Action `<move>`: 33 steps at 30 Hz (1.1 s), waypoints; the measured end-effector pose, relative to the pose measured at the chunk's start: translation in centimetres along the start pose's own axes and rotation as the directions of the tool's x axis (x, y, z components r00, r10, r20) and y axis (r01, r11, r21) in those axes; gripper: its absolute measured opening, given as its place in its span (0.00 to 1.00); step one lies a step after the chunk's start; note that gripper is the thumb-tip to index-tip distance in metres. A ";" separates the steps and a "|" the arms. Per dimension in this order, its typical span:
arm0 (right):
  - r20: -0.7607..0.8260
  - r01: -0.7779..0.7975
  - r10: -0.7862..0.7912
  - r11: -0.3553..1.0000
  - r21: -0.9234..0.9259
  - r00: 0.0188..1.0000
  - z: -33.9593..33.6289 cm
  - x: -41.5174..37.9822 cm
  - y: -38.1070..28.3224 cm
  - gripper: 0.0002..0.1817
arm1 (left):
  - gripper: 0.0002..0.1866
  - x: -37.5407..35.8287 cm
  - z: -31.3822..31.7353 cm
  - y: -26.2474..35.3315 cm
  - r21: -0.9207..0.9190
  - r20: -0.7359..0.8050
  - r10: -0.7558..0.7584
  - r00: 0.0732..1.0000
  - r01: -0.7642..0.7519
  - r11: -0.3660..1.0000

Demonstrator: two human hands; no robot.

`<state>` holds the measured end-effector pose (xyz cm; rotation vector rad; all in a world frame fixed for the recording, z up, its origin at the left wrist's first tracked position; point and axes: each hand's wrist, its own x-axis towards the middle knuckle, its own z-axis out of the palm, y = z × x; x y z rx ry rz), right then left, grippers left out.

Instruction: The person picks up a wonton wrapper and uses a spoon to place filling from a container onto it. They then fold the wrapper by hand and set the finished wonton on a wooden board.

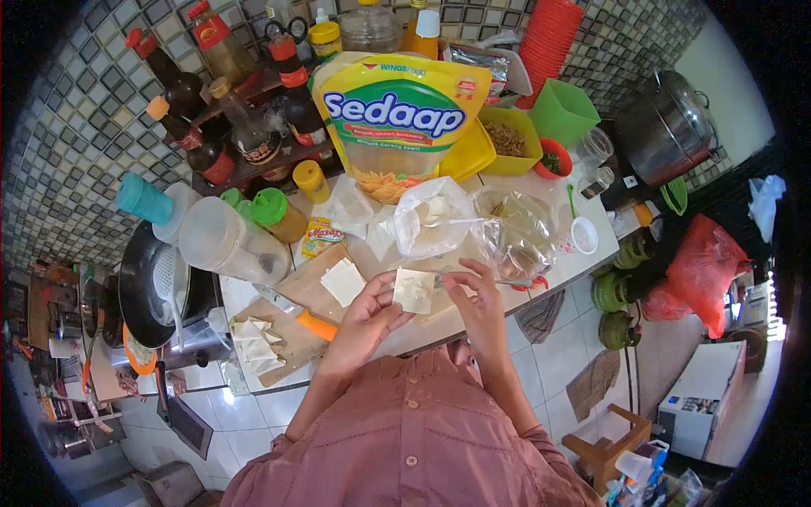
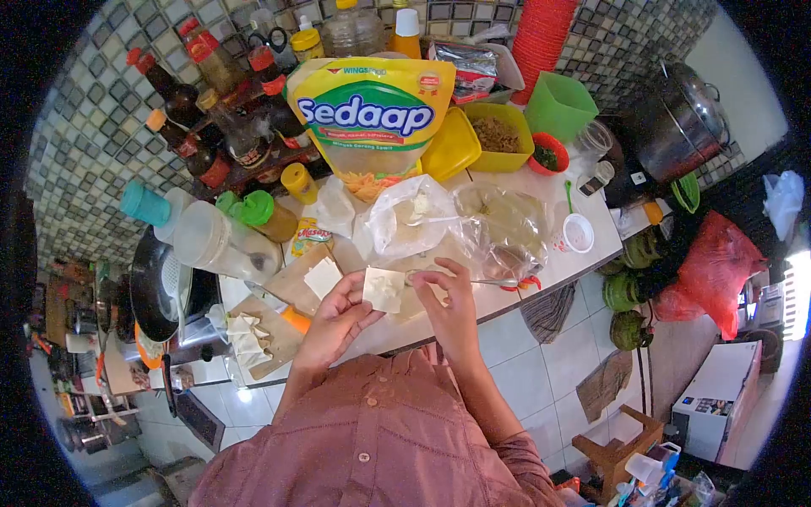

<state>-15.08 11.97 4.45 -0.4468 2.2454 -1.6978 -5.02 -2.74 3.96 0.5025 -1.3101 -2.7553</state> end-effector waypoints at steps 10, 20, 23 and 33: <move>0.192 -0.316 0.256 0.844 0.433 0.947 0.8 -0.6 -1.1 0.10 | 0.27 -0.1 -0.1 -0.7 0.025 0.008 0.002 1.000 -0.002 1.000; 0.062 0.609 -0.629 0.717 -0.340 0.775 1.6 -1.8 1.1 0.14 | 0.26 0.0 1.5 -0.2 -0.070 -0.047 0.070 0.996 -0.073 0.995; 0.082 0.666 -0.693 0.643 -0.377 0.716 1.4 -1.6 1.5 0.11 | 0.19 -0.3 1.8 0.6 -0.224 -0.031 0.054 0.998 -0.060 0.973; 0.060 0.440 -0.439 0.898 -0.003 0.896 0.7 -1.1 0.6 0.09 | 0.10 0.6 0.4 -0.5 -0.263 -0.115 0.036 0.993 -0.066 0.963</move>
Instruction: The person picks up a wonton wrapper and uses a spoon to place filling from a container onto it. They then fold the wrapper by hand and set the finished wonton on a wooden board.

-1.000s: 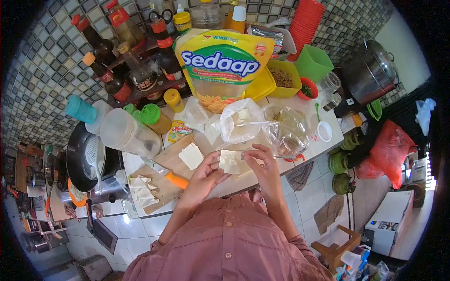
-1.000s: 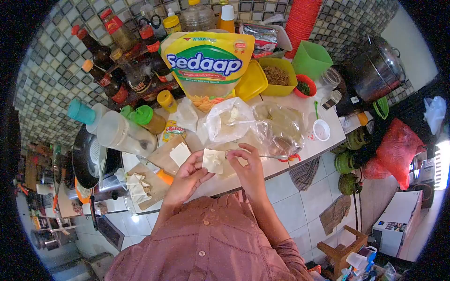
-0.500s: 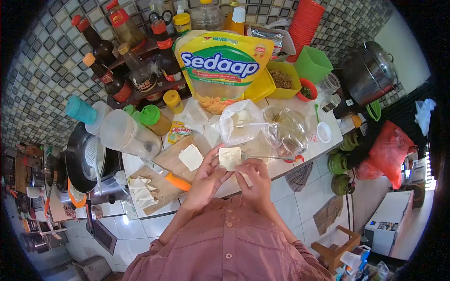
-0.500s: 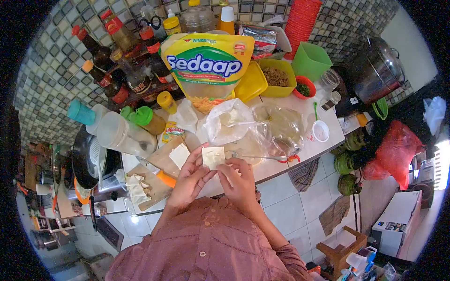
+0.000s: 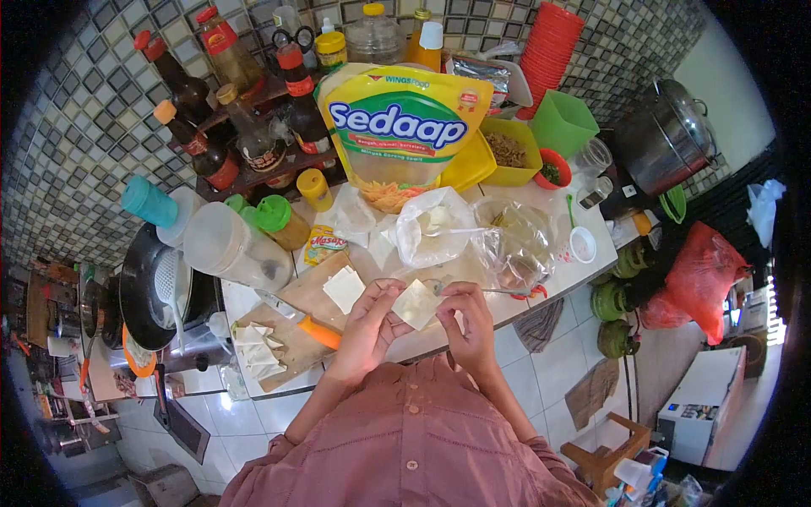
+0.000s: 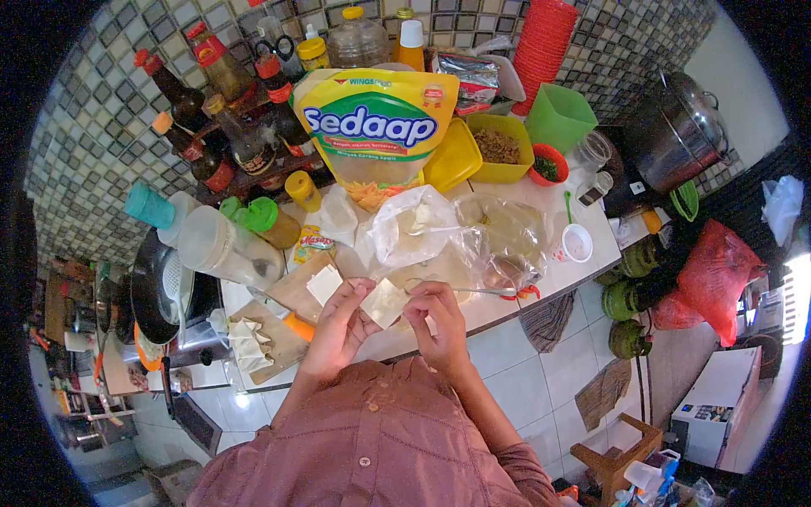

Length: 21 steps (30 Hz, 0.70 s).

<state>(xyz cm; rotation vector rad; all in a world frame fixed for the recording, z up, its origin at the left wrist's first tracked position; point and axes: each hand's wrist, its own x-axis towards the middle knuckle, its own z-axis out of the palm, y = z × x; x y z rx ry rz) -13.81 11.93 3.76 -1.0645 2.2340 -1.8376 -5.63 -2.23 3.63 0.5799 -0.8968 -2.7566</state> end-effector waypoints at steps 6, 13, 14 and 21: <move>0.087 -0.149 0.132 0.962 0.228 0.987 0.1 -0.7 1.8 0.09 | 0.14 -0.2 0.1 0.4 0.098 0.060 -0.068 0.996 0.062 0.993; -0.046 -0.132 0.141 0.978 0.161 0.989 0.4 -0.3 1.2 0.06 | 0.21 -0.6 0.2 0.2 0.309 0.169 0.063 0.984 -0.114 0.944; -0.046 -0.132 0.141 0.978 0.161 0.989 0.4 -0.3 1.1 0.06 | 0.24 -0.6 0.3 0.2 0.389 0.212 0.106 0.972 -0.183 0.903; 0.031 -0.229 0.227 0.954 0.195 0.973 0.4 -0.2 0.7 0.05 | 0.23 -0.1 -0.4 -0.7 0.500 0.133 0.163 0.978 -0.209 0.841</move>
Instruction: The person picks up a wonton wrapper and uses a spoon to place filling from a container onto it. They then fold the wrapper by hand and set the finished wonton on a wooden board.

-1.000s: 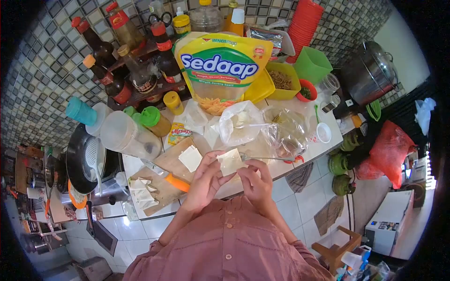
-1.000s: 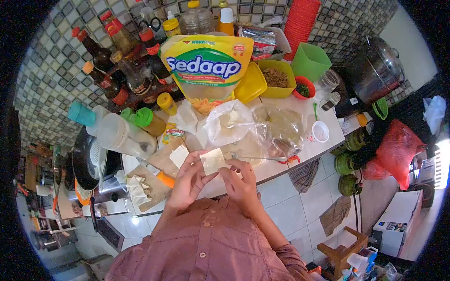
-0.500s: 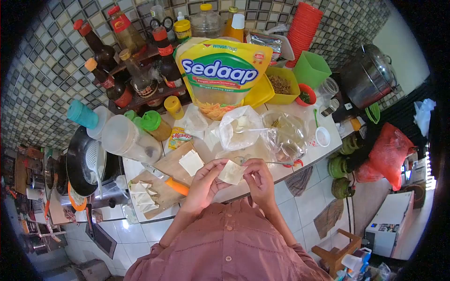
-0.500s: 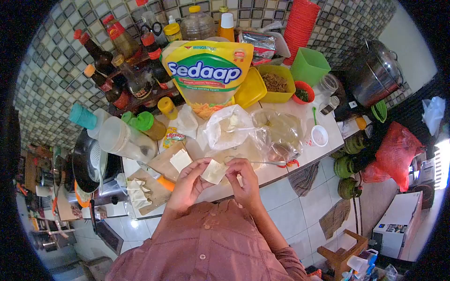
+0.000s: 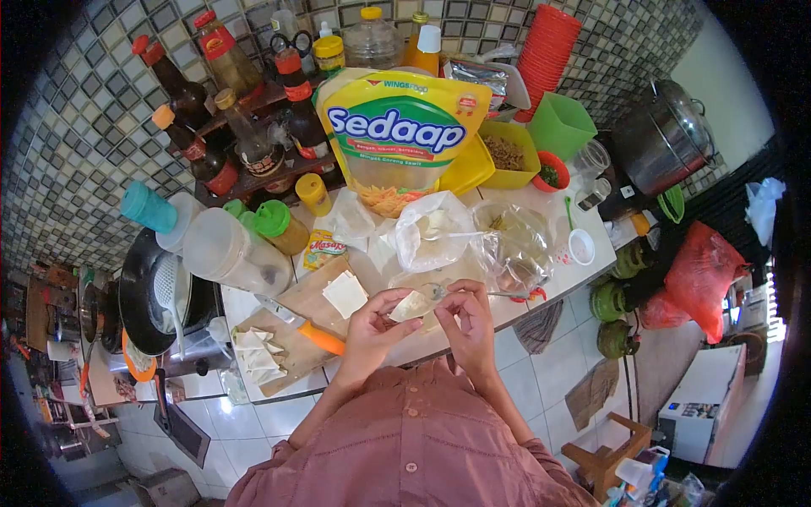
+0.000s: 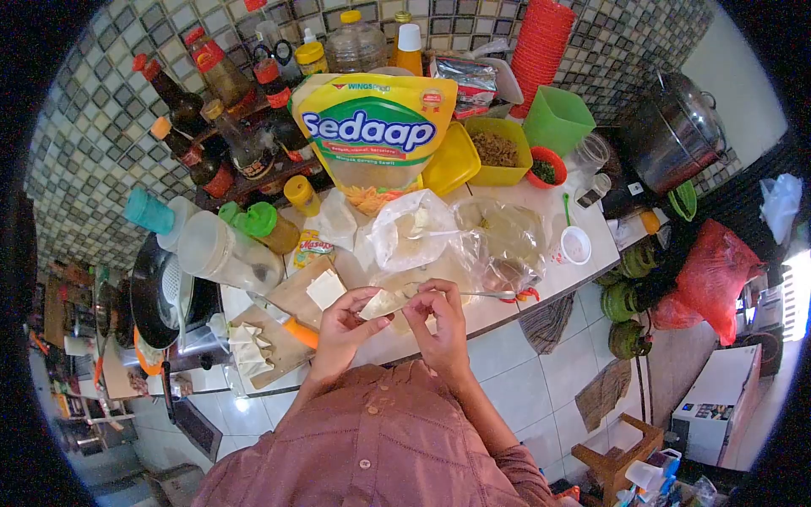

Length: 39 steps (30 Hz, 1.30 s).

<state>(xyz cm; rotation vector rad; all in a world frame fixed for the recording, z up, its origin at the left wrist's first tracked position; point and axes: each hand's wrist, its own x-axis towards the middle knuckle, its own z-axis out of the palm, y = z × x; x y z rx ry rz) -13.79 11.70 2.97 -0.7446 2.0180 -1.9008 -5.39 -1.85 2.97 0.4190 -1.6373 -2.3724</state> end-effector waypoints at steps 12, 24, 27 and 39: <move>0.004 -0.207 0.209 0.970 0.130 0.978 0.2 0.0 -0.5 0.07 | 0.13 0.4 0.1 -0.7 -0.140 -0.127 -0.001 0.992 -0.016 0.990; -0.043 -0.233 0.246 0.951 0.202 0.968 0.7 -0.2 0.4 0.08 | 0.10 0.5 0.3 -0.9 -0.177 -0.147 -0.067 0.987 0.041 0.983; -0.061 -0.228 0.244 0.954 0.196 0.968 0.7 -0.4 0.7 0.08 | 0.10 0.3 0.4 -0.8 -0.182 -0.144 -0.076 0.987 0.049 0.982; -0.102 -0.197 0.209 0.973 0.117 0.973 0.7 -0.5 1.4 0.08 | 0.09 0.3 0.4 -0.9 -0.179 -0.153 -0.110 0.982 0.081 0.980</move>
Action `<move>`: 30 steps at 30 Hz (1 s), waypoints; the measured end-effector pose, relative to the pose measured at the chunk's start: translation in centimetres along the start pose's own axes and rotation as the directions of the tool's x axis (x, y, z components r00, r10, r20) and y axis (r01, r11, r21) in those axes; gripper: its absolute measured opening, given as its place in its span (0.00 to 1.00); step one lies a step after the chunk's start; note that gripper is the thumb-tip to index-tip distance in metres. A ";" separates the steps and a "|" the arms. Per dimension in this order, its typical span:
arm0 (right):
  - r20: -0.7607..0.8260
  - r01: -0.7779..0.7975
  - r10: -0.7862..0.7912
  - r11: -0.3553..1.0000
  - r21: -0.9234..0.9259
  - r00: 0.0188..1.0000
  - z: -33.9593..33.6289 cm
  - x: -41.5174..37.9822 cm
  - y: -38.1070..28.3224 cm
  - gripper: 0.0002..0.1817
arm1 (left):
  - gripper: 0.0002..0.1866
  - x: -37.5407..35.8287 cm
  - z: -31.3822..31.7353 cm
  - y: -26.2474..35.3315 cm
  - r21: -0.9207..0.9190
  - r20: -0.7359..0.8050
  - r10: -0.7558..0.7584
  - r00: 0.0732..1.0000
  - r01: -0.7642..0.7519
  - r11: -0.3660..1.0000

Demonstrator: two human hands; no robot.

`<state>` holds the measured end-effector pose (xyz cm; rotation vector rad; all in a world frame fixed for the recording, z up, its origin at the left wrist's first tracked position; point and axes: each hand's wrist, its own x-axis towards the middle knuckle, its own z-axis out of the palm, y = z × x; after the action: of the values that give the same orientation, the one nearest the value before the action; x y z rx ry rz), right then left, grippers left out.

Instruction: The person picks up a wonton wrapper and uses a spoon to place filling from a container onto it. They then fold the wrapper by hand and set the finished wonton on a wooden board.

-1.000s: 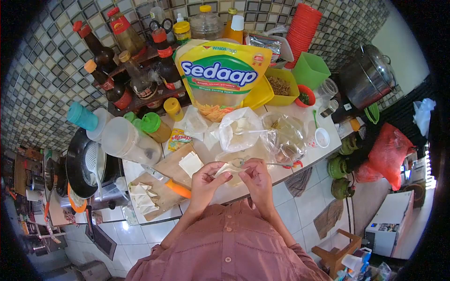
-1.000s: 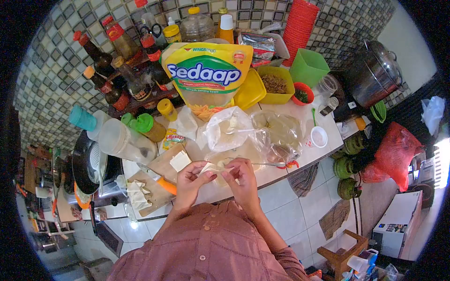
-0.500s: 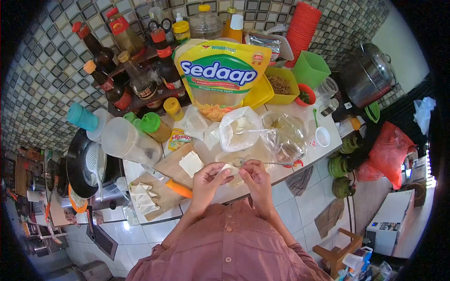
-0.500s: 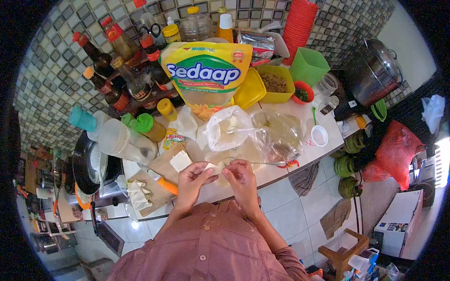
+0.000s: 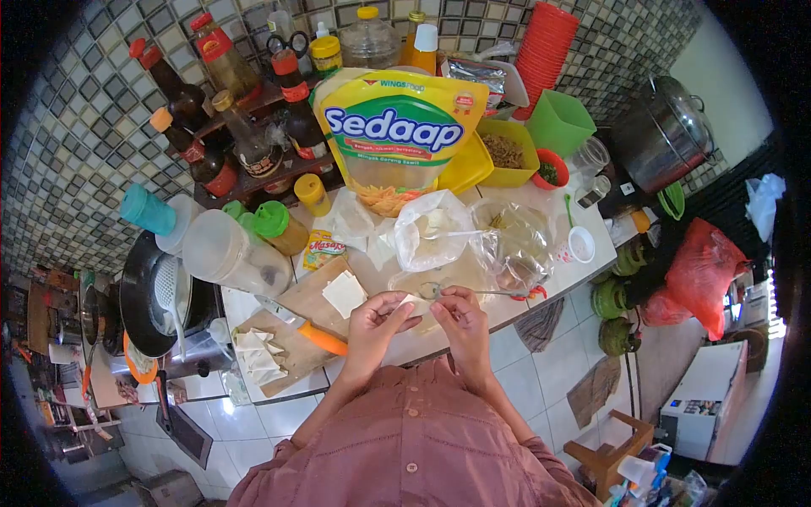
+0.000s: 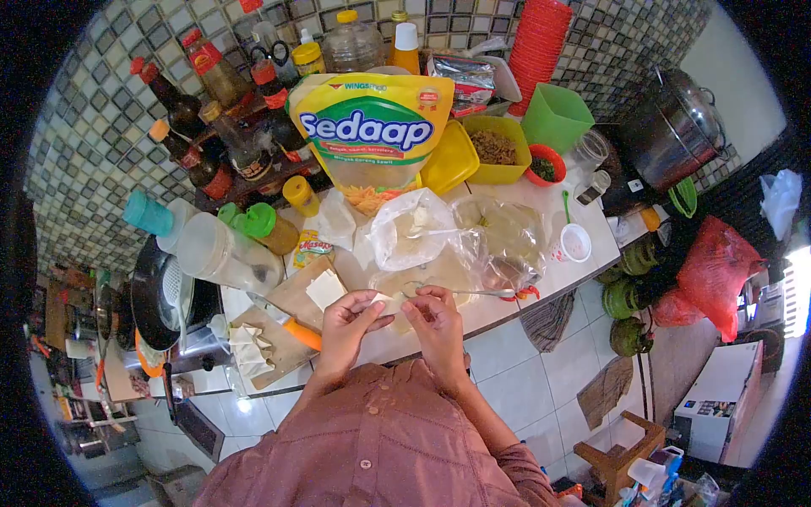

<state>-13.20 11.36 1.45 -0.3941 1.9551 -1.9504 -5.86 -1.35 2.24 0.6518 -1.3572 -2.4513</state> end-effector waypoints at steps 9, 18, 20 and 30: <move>0.006 0.019 -0.019 0.997 -0.078 1.000 0.2 -0.2 -0.3 0.08 | 0.08 -0.2 -1.5 1.0 0.348 0.025 0.062 0.998 -0.067 0.935; 0.073 0.045 -0.037 0.993 -0.105 0.997 0.3 -0.1 -0.4 0.07 | 0.07 -3.3 -6.8 7.1 0.806 -0.251 0.368 0.895 -0.017 0.592; 0.092 0.053 -0.044 0.994 -0.095 0.995 0.3 0.0 -0.2 0.07 | 0.07 -4.5 -8.6 8.4 0.852 -0.270 0.434 0.859 0.003 0.524; 0.140 0.076 -0.055 0.986 -0.150 0.989 0.3 0.3 0.6 0.07 | 0.09 -10.2 -15.8 10.5 0.868 -0.447 0.431 0.784 0.265 0.419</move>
<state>-13.32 10.95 0.87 -0.6223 2.0352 -1.7644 11.02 -14.02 6.49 1.3983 -2.2217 -0.9209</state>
